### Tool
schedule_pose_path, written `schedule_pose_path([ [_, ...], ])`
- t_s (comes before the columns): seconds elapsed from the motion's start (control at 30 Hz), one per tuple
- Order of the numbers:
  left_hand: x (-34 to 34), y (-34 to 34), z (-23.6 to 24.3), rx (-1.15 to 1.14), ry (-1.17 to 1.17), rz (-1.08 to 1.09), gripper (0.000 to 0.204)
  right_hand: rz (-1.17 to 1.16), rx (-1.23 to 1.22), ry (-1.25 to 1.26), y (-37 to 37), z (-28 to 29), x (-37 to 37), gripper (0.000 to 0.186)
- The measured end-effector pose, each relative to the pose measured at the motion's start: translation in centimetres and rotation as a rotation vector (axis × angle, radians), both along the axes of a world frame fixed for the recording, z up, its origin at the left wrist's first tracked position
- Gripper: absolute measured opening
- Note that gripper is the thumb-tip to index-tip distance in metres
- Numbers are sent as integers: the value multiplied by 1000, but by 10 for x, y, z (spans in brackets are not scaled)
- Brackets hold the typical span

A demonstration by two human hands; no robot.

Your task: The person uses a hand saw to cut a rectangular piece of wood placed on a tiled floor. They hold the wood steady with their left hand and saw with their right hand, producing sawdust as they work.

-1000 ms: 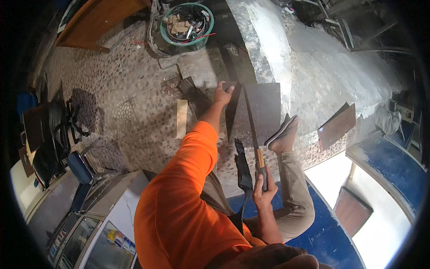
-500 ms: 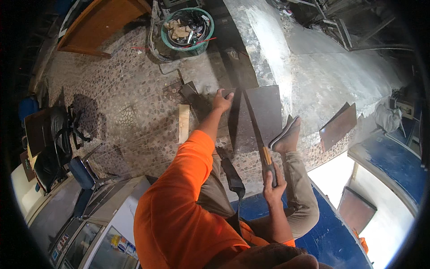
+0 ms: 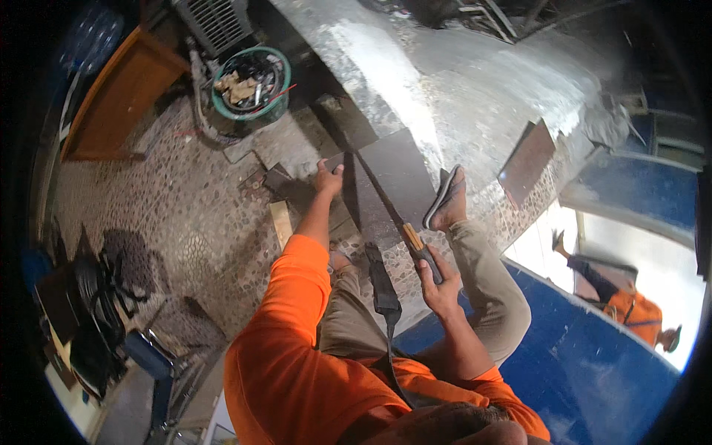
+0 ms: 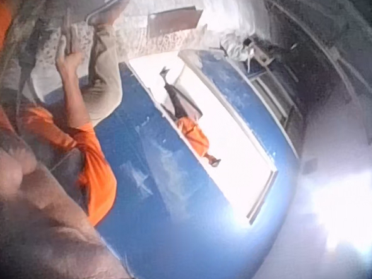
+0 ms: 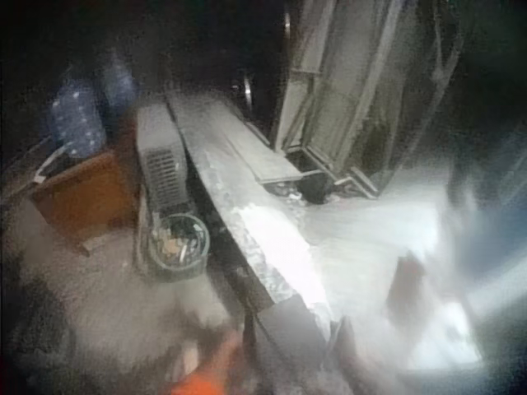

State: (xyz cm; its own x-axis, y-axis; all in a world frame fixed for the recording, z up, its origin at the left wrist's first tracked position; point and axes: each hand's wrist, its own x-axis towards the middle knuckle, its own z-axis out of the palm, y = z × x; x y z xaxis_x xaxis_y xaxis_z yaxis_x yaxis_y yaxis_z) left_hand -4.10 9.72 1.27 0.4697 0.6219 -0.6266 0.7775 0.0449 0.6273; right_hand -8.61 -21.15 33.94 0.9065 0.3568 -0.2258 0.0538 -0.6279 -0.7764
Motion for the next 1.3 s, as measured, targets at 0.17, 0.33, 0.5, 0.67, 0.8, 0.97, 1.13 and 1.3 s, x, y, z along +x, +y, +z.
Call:
schedule_pose_path([
  [0.17,14,-43,-51,-90,-42,-4,68,-72,22,51,-11,16,-5,43],
  [0.33,40,-1,-98,-317,-104,37,88,-6,31,67,8,42,16,47],
  [0.5,6,-38,-61,-148,-76,-62,84,-90,11,114,-20,31,5,51],
  [0.67,16,-39,12,-366,-33,5,79,-111,-17,115,-32,10,-9,53],
  [0.8,30,-16,14,-301,-48,10,81,-106,20,123,-21,6,-7,53],
  [0.97,27,-18,5,-251,-16,-25,83,-89,13,174,-26,9,-5,52],
  [1.13,22,-26,-4,-338,-56,-10,86,-99,19,161,-33,6,-13,52],
  [1.3,21,-18,-19,-268,-173,9,86,-134,6,200,-36,6,-17,52],
])
